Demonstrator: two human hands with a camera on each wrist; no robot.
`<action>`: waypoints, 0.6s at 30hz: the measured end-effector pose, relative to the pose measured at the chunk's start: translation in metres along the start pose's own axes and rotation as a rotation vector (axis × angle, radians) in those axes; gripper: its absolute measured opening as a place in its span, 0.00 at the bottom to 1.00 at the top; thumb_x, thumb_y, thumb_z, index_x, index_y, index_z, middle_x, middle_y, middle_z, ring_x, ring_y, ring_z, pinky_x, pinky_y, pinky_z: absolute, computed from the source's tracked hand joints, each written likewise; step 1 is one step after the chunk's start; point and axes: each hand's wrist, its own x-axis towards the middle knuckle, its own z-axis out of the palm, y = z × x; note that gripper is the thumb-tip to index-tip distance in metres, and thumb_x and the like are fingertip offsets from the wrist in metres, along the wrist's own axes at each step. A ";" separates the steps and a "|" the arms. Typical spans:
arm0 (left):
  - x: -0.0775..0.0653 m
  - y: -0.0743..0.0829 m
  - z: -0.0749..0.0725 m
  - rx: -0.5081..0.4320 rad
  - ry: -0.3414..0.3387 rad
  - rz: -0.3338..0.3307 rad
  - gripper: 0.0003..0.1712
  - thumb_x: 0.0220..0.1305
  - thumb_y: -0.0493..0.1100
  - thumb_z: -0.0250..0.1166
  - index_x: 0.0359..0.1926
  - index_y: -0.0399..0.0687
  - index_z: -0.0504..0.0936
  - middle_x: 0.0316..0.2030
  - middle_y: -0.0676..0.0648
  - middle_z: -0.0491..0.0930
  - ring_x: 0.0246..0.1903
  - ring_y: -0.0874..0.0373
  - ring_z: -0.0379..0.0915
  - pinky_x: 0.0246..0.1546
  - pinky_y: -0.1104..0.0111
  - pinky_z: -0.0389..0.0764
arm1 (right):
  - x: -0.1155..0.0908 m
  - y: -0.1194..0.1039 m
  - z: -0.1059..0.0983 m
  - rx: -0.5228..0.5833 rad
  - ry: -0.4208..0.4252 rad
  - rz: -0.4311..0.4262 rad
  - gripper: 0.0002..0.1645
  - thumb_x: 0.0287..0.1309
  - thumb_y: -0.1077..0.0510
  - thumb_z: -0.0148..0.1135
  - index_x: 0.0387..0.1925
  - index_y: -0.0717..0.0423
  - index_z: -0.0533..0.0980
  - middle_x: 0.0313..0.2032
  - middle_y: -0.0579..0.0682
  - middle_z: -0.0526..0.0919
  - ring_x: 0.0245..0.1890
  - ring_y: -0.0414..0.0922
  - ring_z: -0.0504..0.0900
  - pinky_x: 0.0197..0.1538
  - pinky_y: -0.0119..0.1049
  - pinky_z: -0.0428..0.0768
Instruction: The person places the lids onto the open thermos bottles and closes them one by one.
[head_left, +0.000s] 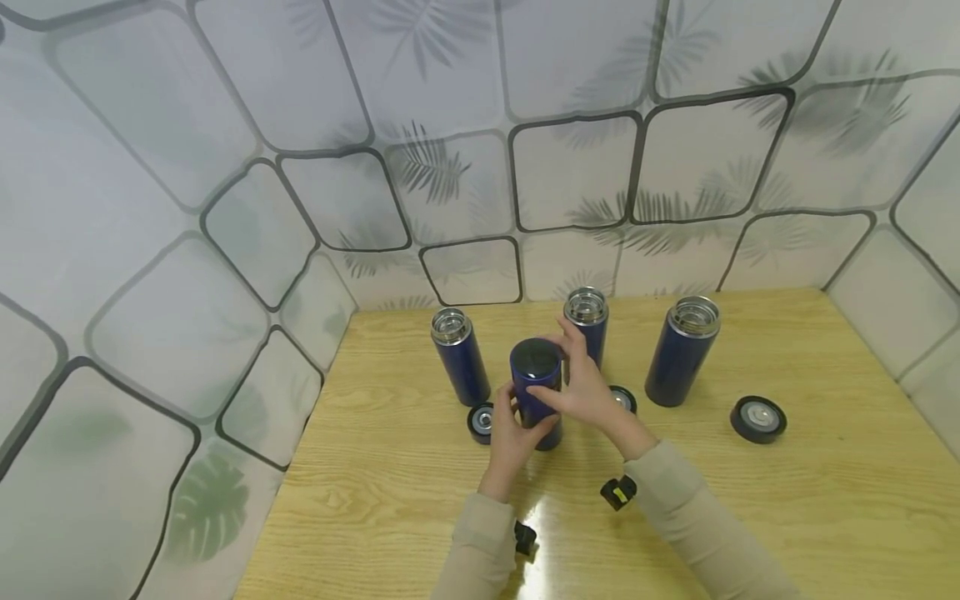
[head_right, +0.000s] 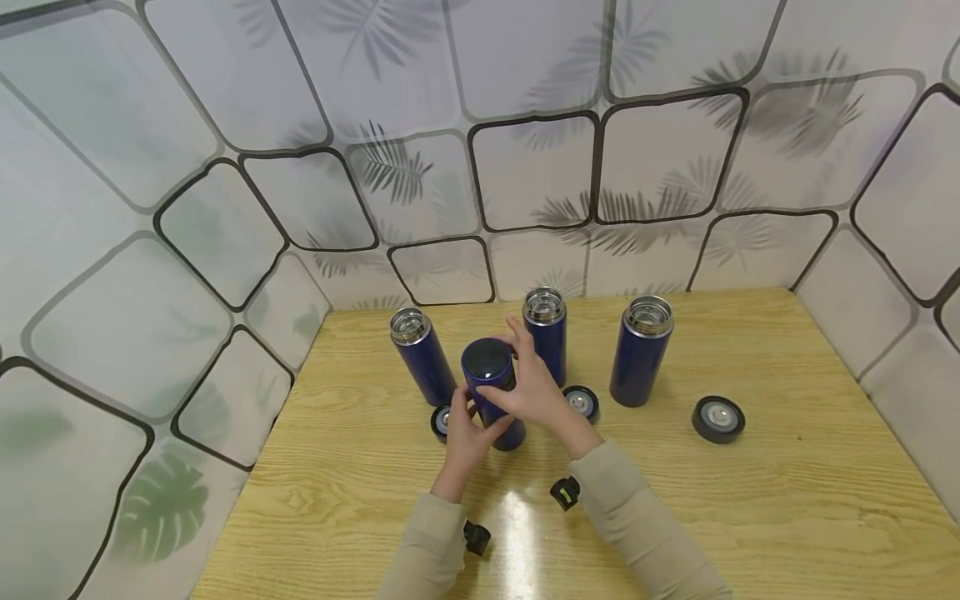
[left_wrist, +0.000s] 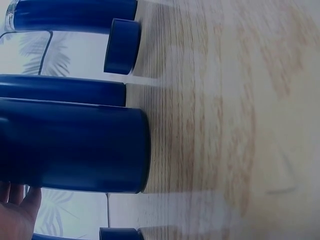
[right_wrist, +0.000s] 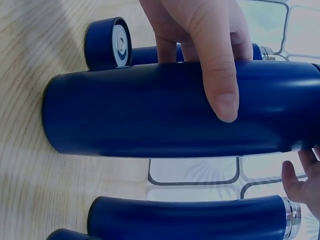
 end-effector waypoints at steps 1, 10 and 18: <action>0.000 0.000 0.000 0.006 0.004 0.004 0.39 0.45 0.44 0.71 0.56 0.41 0.61 0.50 0.44 0.66 0.49 0.52 0.64 0.45 0.59 0.71 | -0.001 0.004 0.002 0.006 0.005 0.023 0.64 0.33 0.68 0.72 0.64 0.61 0.38 0.50 0.64 0.68 0.48 0.57 0.71 0.50 0.53 0.67; 0.000 0.002 0.001 -0.005 0.026 0.016 0.38 0.45 0.42 0.71 0.55 0.41 0.62 0.49 0.42 0.66 0.48 0.48 0.64 0.46 0.55 0.71 | -0.001 -0.001 0.006 -0.046 0.029 0.126 0.64 0.34 0.61 0.73 0.65 0.52 0.39 0.50 0.60 0.67 0.47 0.54 0.70 0.47 0.53 0.68; -0.001 -0.002 0.003 0.022 0.051 0.082 0.39 0.45 0.47 0.70 0.56 0.41 0.61 0.48 0.43 0.67 0.47 0.50 0.65 0.42 0.56 0.73 | -0.002 0.005 0.002 -0.025 0.000 0.024 0.62 0.36 0.66 0.71 0.64 0.56 0.39 0.52 0.63 0.68 0.50 0.56 0.69 0.51 0.53 0.66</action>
